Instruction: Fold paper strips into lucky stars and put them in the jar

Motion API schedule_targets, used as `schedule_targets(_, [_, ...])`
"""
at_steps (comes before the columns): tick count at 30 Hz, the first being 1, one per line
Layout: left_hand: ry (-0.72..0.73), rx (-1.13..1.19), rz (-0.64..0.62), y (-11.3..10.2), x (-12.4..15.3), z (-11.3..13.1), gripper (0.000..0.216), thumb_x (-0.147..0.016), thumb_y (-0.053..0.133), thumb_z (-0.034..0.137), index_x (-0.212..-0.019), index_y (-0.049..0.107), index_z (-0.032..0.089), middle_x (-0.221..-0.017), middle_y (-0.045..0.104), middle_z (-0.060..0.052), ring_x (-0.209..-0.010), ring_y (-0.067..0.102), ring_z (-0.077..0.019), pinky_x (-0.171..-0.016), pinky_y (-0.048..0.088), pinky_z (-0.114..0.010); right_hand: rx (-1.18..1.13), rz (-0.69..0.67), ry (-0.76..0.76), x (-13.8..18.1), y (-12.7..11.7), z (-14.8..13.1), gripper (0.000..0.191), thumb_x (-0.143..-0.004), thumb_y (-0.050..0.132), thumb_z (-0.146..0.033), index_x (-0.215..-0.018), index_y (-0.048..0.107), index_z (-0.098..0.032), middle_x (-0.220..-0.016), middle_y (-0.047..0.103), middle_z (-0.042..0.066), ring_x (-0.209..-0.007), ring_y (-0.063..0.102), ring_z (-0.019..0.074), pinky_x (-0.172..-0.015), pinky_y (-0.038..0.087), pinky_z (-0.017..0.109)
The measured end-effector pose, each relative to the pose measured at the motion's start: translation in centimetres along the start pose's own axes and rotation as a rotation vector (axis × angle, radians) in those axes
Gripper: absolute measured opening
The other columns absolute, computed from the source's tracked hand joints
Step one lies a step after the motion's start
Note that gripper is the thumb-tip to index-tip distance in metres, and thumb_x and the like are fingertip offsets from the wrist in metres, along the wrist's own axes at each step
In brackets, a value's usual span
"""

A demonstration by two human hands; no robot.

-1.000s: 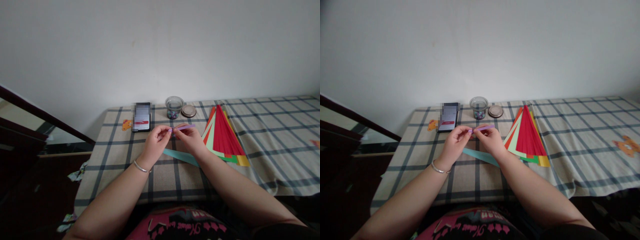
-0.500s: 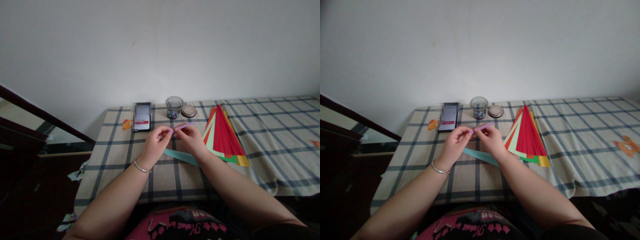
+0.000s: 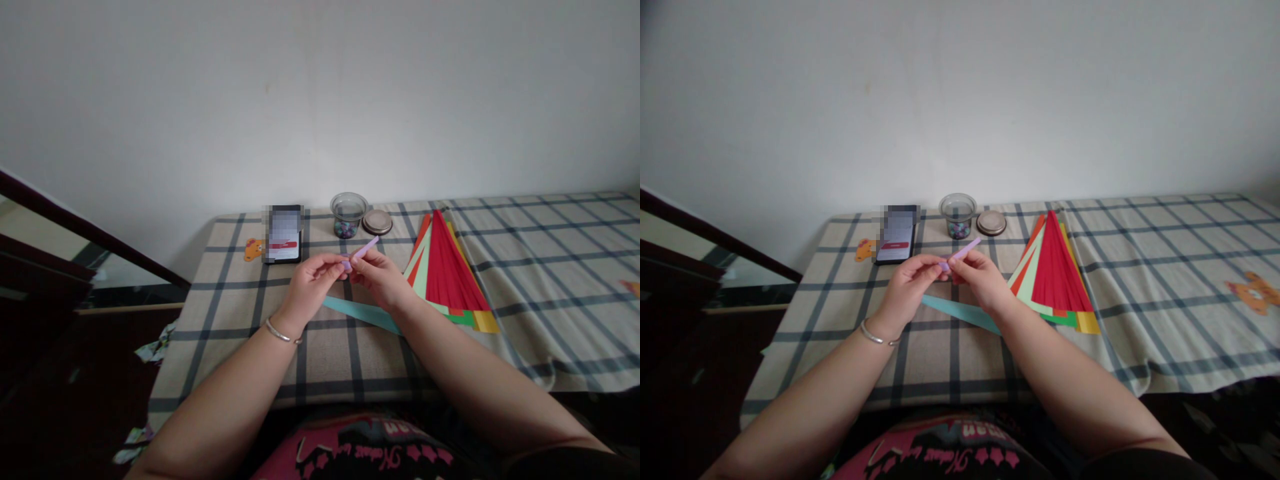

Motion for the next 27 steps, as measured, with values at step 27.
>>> schedule_targets(27, [0.077,-0.043,-0.062,0.58,0.15,0.15,0.024,-0.080,0.069,0.032,-0.097,0.062,0.016,-0.088,0.070,-0.004,-0.074,0.066,-0.0116,-0.071,0.056,-0.025,-0.053,-0.025,0.001,0.00,0.42,0.50,0.031,-0.060,0.082,-0.044,-0.072,0.066,-0.020,-0.064,0.062,-0.003,-0.059,0.053,0.0097,-0.058,0.042,0.024])
Point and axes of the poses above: each hand's wrist, its own x-axis away from the middle knuckle, its own y-axis out of the palm, z = x × y, the point moved 8 cm from there along -x, towards the middle knuckle
